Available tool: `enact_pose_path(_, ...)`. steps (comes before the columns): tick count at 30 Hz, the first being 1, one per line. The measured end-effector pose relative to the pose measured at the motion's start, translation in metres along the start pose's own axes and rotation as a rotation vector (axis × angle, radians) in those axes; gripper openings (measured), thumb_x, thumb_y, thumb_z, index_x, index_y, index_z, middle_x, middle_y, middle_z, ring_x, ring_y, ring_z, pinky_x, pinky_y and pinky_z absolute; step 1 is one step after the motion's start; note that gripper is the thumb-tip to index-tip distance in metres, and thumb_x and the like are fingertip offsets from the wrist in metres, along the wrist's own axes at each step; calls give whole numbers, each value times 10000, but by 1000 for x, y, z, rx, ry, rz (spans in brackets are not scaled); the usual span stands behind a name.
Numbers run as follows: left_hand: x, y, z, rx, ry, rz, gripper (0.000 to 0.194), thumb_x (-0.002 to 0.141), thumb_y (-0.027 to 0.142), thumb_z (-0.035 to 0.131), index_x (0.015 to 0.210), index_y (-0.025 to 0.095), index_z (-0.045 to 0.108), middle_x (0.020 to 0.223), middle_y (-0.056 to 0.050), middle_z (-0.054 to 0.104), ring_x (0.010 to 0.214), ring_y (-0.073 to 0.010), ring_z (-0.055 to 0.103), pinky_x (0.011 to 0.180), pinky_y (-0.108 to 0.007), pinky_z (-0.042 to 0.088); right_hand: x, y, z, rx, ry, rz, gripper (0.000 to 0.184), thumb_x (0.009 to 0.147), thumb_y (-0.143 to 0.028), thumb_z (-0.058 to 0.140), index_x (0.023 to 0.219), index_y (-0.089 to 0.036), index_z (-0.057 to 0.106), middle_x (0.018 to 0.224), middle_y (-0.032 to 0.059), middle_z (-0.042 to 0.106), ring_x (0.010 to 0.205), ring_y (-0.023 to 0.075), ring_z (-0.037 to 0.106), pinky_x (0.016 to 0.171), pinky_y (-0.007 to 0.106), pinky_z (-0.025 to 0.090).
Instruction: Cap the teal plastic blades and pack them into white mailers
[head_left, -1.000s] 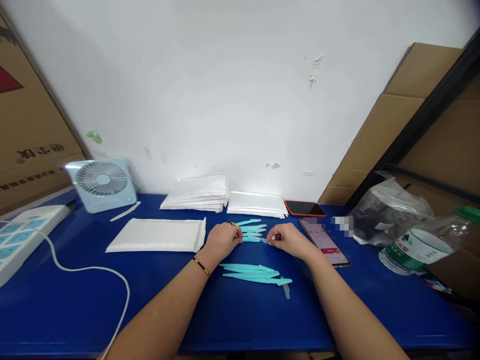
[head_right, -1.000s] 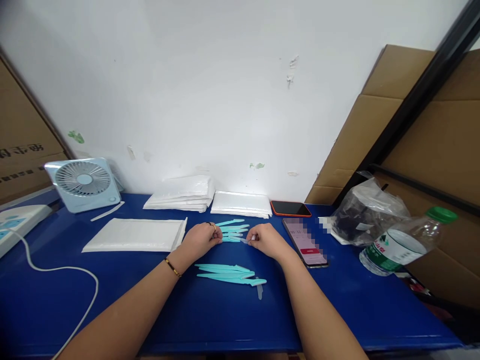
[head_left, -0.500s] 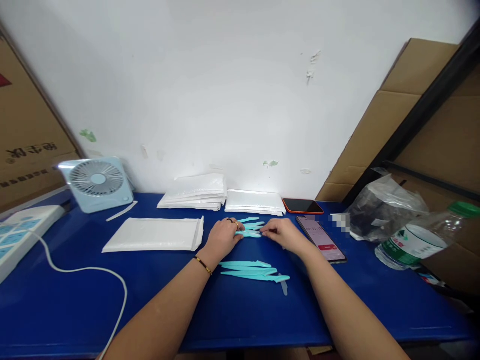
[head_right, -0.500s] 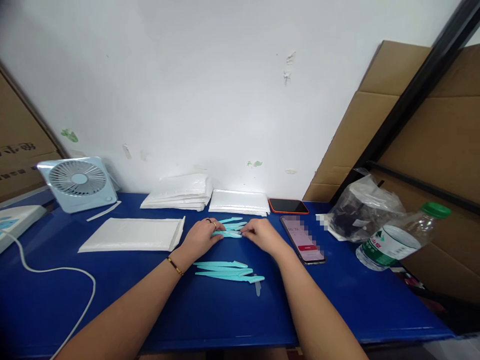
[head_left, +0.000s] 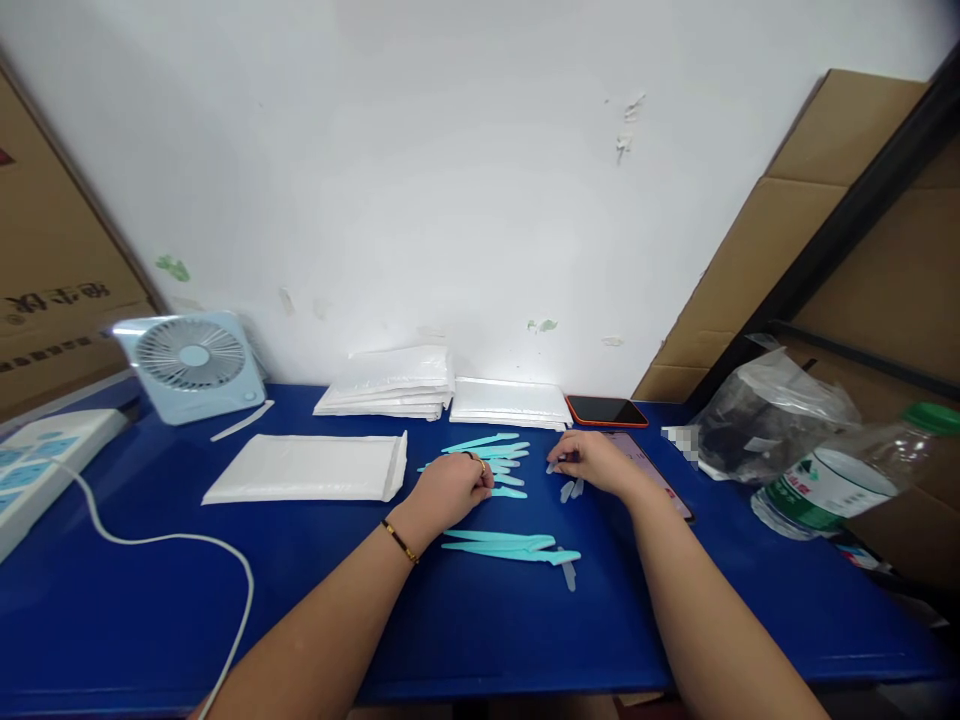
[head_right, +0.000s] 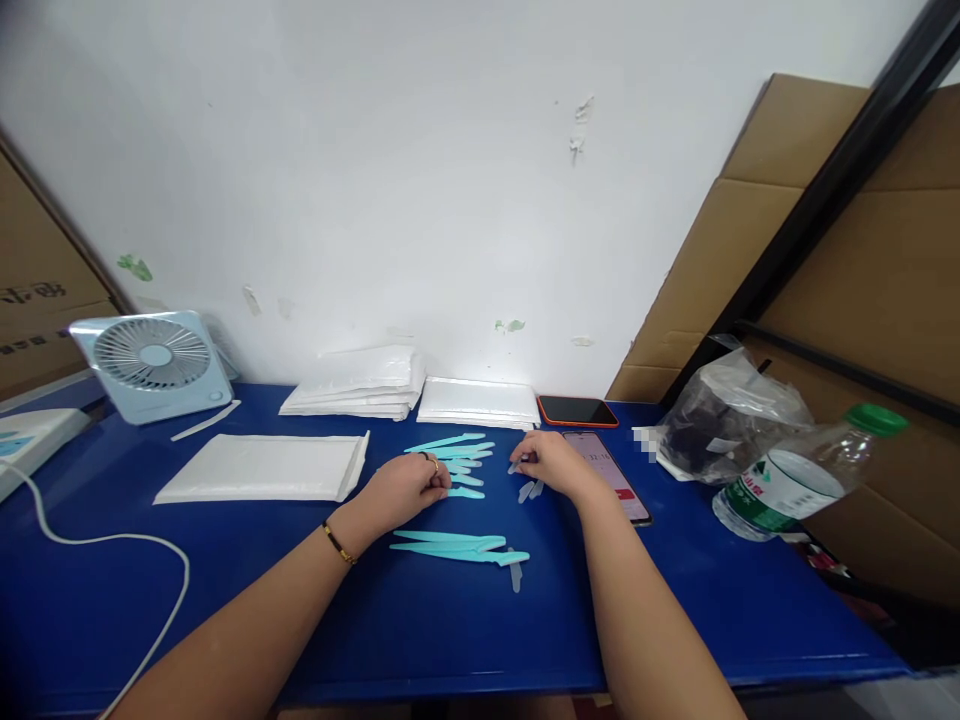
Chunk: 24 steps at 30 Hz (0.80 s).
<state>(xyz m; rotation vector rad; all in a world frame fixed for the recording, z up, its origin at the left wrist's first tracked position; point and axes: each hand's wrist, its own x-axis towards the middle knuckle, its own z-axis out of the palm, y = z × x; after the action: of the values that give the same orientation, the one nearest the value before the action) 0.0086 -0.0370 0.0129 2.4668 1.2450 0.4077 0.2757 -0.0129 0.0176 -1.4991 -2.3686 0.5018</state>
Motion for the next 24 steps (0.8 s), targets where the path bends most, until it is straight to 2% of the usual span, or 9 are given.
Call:
enact_pose_path(4, 0, -5, 4, -25, 7, -50, 87, 758, 256, 561, 717, 209, 623, 745, 5, 639, 683, -140, 555, 575, -224, 357, 5, -7, 7, -131, 31, 14, 72, 675, -161, 571, 700, -170, 638, 802, 55, 615, 678, 146, 570, 596, 222, 408)
enact_pose_path(9, 2, -8, 7, -112, 39, -86, 97, 751, 269, 551, 731, 200, 616, 727, 3, 634, 675, -133, 553, 567, -218, 350, 10, -16, 20, -175, 136, 35, 204, 600, -67, 547, 762, -171, 613, 776, 53, 624, 687, 162, 583, 599, 232, 403)
enact_pose_path(11, 2, -9, 7, -207, 55, -107, 133, 759, 298, 537, 772, 194, 618, 732, 1, 633, 671, -129, 556, 569, -214, 363, 11, -18, 21, -25, 217, 42, 158, 620, -95, 546, 747, -170, 601, 733, 34, 615, 676, 158, 594, 608, 236, 425)
enact_pose_path(13, 3, -10, 5, -298, 66, -126, 178, 762, 332, 528, 799, 183, 617, 730, -3, 628, 657, -126, 555, 567, -213, 376, 10, -21, 19, 279, 285, 73, 83, 670, -178, 559, 752, -170, 571, 675, 12, 596, 647, 156, 612, 590, 241, 458)
enact_pose_path(15, 4, -13, 3, -366, 81, -144, 210, 756, 359, 532, 801, 170, 614, 719, -6, 621, 645, -124, 548, 570, -215, 388, 7, -26, 15, 615, 327, 97, 145, 701, -276, 589, 785, -169, 538, 662, 7, 597, 648, 168, 637, 572, 251, 492)
enact_pose_path(17, 6, -15, 3, -425, 98, -160, 228, 747, 373, 544, 790, 159, 610, 710, -8, 617, 636, -120, 540, 580, -217, 398, 4, -33, 12, 832, 324, 99, 223, 695, -338, 631, 790, -165, 528, 668, 21, 618, 657, 179, 651, 557, 254, 509)
enact_pose_path(19, 6, -16, 2, -482, 112, -159, 239, 741, 379, 552, 787, 151, 607, 711, -9, 615, 631, -113, 531, 589, -217, 403, 2, -39, 11, 904, 304, 102, 259, 677, -365, 664, 769, -159, 537, 646, 33, 637, 627, 175, 651, 533, 248, 511)
enact_pose_path(24, 7, -18, 3, -564, 131, -154, 259, 738, 389, 560, 794, 139, 602, 708, -11, 606, 635, -108, 522, 588, -218, 408, 3, -46, 15, 927, 281, 124, 281, 646, -380, 691, 732, -159, 540, 589, 30, 649, 562, 157, 639, 511, 242, 513)
